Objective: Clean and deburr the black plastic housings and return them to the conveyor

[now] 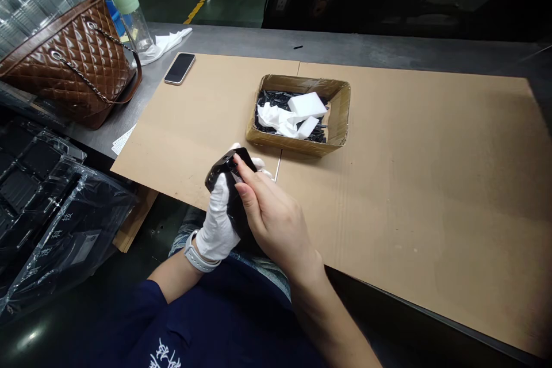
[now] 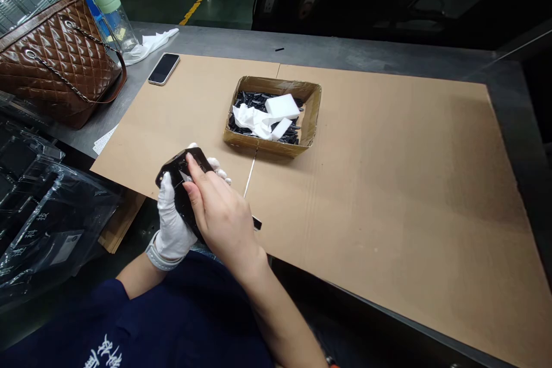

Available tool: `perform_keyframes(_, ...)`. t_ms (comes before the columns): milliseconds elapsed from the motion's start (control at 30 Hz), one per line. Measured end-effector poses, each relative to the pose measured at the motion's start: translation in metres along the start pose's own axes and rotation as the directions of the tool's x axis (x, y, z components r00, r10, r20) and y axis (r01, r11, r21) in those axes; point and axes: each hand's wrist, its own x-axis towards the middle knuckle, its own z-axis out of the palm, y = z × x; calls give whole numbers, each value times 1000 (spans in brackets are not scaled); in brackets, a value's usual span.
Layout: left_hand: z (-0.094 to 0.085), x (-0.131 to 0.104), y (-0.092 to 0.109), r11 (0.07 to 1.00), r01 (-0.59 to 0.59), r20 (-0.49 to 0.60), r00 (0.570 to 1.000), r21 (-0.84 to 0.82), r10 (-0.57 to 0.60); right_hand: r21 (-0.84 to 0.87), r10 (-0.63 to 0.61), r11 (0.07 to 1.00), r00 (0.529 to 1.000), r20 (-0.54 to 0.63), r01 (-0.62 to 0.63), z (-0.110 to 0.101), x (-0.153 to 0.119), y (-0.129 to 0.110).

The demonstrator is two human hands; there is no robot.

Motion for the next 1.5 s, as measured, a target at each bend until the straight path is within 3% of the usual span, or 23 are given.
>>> perform_keyframes(167,3,-2,1,995,14,130,991,96,-26,24,48,999,999,-20,-47,6,0,-2)
perform_keyframes(267,1,-2,1,991,-8,132,991,134,-9,47,77,996,996,-35,-75,6,0,-2)
perform_keyframes(400,-2,0,0,994,-58,148,988,92,44,207,151,966,988,23,-152,-1,0,-1)
perform_keyframes(567,0,1,1,984,-117,141,985,132,98,473,378,783,913,154,-404,-8,7,3)
perform_keyframes(800,-8,13,-5,892,-300,124,954,338,274,603,434,648,876,209,-465,-2,23,2)
perform_keyframes(967,-10,18,1,956,-185,69,982,226,174,527,555,692,830,48,-493,0,12,16)
perform_keyframes(1067,-8,23,15,988,-55,55,997,143,47,344,613,753,788,-58,-561,6,1,51)
perform_keyframes(1133,-11,29,24,999,19,69,997,42,-22,195,644,756,763,-48,-625,15,-7,79)
perform_keyframes(1200,-18,35,30,996,78,93,993,-51,-73,64,637,769,771,-1,-635,26,-15,102)
perform_keyframes(1267,-27,40,31,992,124,109,987,-26,-121,5,571,821,821,15,-572,34,-20,115)
perform_keyframes(1300,-32,42,31,992,107,100,988,69,-113,10,523,852,852,-6,-523,35,-20,118)
perform_keyframes(1367,-41,44,32,943,-36,75,997,332,11,45,439,898,892,-109,-437,30,-15,122)
perform_keyframes(1433,-47,46,36,833,-199,81,980,516,183,21,387,921,903,-190,-390,17,1,128)
perform_keyframes(1500,-49,47,43,678,-317,137,942,663,306,-56,360,924,912,-197,-377,3,26,140)
